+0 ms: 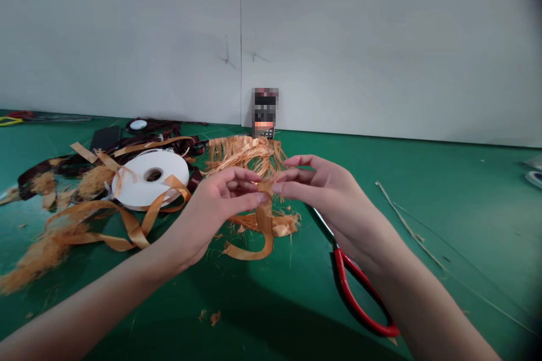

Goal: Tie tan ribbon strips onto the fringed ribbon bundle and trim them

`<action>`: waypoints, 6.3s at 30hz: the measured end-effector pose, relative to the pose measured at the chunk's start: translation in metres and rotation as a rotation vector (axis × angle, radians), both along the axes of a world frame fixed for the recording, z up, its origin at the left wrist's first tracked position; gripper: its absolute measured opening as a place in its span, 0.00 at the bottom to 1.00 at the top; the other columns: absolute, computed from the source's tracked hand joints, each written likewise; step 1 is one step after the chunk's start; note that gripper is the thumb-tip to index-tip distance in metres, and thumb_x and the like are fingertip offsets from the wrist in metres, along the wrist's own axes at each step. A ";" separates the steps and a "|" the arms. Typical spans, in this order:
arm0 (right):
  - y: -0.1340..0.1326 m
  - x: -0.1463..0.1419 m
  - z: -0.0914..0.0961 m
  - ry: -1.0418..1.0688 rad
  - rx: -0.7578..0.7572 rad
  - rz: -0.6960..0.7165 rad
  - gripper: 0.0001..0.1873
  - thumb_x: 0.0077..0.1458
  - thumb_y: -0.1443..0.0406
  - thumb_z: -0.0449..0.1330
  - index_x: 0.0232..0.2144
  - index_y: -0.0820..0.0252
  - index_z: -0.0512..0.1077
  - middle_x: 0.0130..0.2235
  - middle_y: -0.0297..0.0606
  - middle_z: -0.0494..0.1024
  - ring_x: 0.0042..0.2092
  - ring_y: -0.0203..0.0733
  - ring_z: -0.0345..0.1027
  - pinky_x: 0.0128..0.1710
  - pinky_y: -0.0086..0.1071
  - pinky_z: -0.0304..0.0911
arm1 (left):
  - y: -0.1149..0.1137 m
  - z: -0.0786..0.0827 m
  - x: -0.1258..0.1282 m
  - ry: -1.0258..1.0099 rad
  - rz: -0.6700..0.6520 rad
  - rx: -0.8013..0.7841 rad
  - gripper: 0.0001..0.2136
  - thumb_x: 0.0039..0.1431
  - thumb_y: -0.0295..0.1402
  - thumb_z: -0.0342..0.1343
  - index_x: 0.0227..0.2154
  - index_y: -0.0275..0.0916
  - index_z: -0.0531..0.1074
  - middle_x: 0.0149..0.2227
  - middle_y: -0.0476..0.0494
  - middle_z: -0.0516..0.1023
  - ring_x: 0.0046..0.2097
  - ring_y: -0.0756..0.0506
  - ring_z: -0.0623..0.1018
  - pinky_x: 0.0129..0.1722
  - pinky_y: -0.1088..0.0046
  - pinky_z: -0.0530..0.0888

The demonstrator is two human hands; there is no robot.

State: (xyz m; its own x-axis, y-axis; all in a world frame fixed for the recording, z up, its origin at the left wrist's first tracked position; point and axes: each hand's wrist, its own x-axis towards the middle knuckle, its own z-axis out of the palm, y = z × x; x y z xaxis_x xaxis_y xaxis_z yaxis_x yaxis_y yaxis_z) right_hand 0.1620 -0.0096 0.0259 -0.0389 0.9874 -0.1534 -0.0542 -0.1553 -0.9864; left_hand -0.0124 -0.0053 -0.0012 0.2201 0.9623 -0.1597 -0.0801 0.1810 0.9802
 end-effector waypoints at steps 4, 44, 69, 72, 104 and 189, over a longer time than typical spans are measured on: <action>0.000 -0.001 -0.002 0.015 -0.006 0.032 0.22 0.38 0.70 0.71 0.35 0.58 0.68 0.29 0.31 0.80 0.33 0.36 0.74 0.41 0.34 0.67 | 0.001 -0.002 0.001 0.006 -0.010 0.043 0.08 0.50 0.33 0.67 0.33 0.42 0.76 0.33 0.51 0.76 0.38 0.49 0.75 0.37 0.74 0.70; -0.002 -0.008 -0.009 -0.064 0.109 -0.178 0.21 0.43 0.68 0.66 0.38 0.59 0.61 0.27 0.29 0.76 0.30 0.32 0.67 0.33 0.31 0.59 | 0.000 -0.003 -0.002 0.178 0.007 0.176 0.09 0.50 0.32 0.67 0.32 0.41 0.74 0.28 0.55 0.76 0.30 0.55 0.75 0.29 0.84 0.71; 0.004 -0.005 -0.009 -0.016 0.042 0.043 0.15 0.44 0.69 0.68 0.34 0.60 0.68 0.29 0.31 0.78 0.34 0.33 0.72 0.38 0.30 0.66 | 0.001 0.000 0.001 0.069 0.000 0.108 0.07 0.53 0.36 0.66 0.33 0.43 0.75 0.30 0.54 0.75 0.35 0.53 0.74 0.35 0.81 0.71; 0.002 -0.004 -0.006 -0.044 0.034 0.063 0.15 0.43 0.71 0.66 0.34 0.60 0.67 0.27 0.30 0.78 0.31 0.32 0.71 0.35 0.29 0.64 | 0.002 0.002 0.002 0.074 -0.026 0.138 0.05 0.54 0.37 0.65 0.31 0.43 0.76 0.30 0.53 0.74 0.35 0.52 0.73 0.34 0.80 0.70; -0.002 0.001 -0.003 -0.053 0.103 0.016 0.13 0.47 0.66 0.68 0.35 0.58 0.70 0.30 0.34 0.83 0.34 0.38 0.77 0.36 0.32 0.68 | 0.000 -0.004 -0.003 0.029 0.004 0.093 0.11 0.47 0.35 0.70 0.34 0.42 0.78 0.34 0.49 0.81 0.39 0.48 0.79 0.39 0.75 0.76; -0.001 -0.002 -0.001 -0.174 0.013 0.199 0.14 0.45 0.69 0.65 0.36 0.59 0.67 0.28 0.30 0.75 0.32 0.35 0.69 0.32 0.31 0.62 | 0.002 0.003 0.000 0.059 0.047 0.168 0.05 0.50 0.28 0.63 0.22 0.41 0.75 0.38 0.50 0.73 0.42 0.50 0.73 0.40 0.78 0.70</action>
